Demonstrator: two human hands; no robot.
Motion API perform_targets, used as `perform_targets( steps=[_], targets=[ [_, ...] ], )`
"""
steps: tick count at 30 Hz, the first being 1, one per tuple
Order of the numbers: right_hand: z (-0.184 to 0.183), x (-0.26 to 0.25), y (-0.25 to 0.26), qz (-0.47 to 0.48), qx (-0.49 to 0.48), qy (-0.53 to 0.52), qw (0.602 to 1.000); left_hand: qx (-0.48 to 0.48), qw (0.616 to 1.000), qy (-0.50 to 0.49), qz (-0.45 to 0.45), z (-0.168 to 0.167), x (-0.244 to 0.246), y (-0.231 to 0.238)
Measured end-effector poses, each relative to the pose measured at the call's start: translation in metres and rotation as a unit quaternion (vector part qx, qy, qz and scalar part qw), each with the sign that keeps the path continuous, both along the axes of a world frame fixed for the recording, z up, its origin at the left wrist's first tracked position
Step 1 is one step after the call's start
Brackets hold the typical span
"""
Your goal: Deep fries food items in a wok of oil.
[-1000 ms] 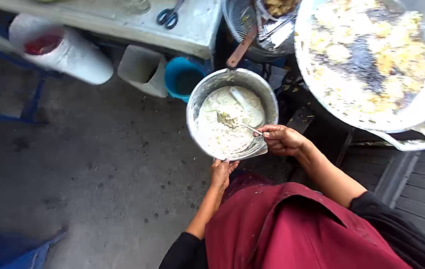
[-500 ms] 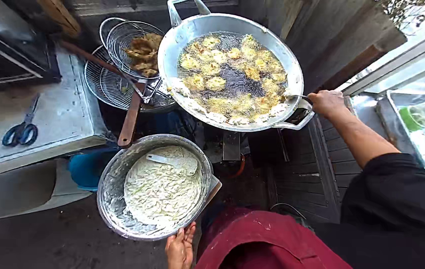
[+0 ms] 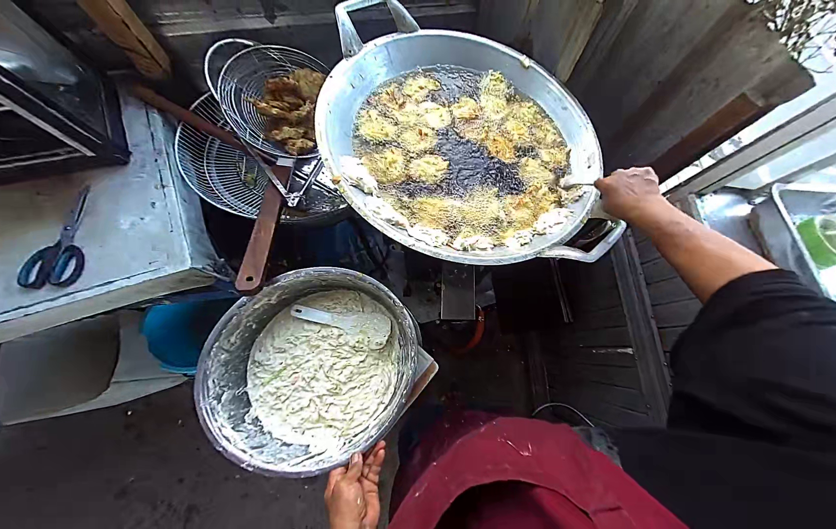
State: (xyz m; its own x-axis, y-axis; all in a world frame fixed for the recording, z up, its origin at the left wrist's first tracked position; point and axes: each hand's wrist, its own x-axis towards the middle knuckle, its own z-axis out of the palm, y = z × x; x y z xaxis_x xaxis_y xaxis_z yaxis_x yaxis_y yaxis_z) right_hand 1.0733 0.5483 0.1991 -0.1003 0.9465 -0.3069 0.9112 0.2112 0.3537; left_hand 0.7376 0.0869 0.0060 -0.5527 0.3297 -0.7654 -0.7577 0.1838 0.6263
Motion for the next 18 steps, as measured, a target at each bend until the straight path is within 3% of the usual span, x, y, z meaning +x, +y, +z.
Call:
perform_targets(
  steps=[6, 18],
  targets=[
    [0.024, 0.020, -0.018, -0.003, 0.039, 0.004, 0.999, 0.000, 1.000, -0.005, 0.006, 0.000, 0.001, 0.001],
    [0.021, 0.023, -0.020, -0.014, 0.030, -0.004, 0.999, -0.002, 1.000, -0.002, 0.012, -0.003, 0.000, 0.001]
  ],
)
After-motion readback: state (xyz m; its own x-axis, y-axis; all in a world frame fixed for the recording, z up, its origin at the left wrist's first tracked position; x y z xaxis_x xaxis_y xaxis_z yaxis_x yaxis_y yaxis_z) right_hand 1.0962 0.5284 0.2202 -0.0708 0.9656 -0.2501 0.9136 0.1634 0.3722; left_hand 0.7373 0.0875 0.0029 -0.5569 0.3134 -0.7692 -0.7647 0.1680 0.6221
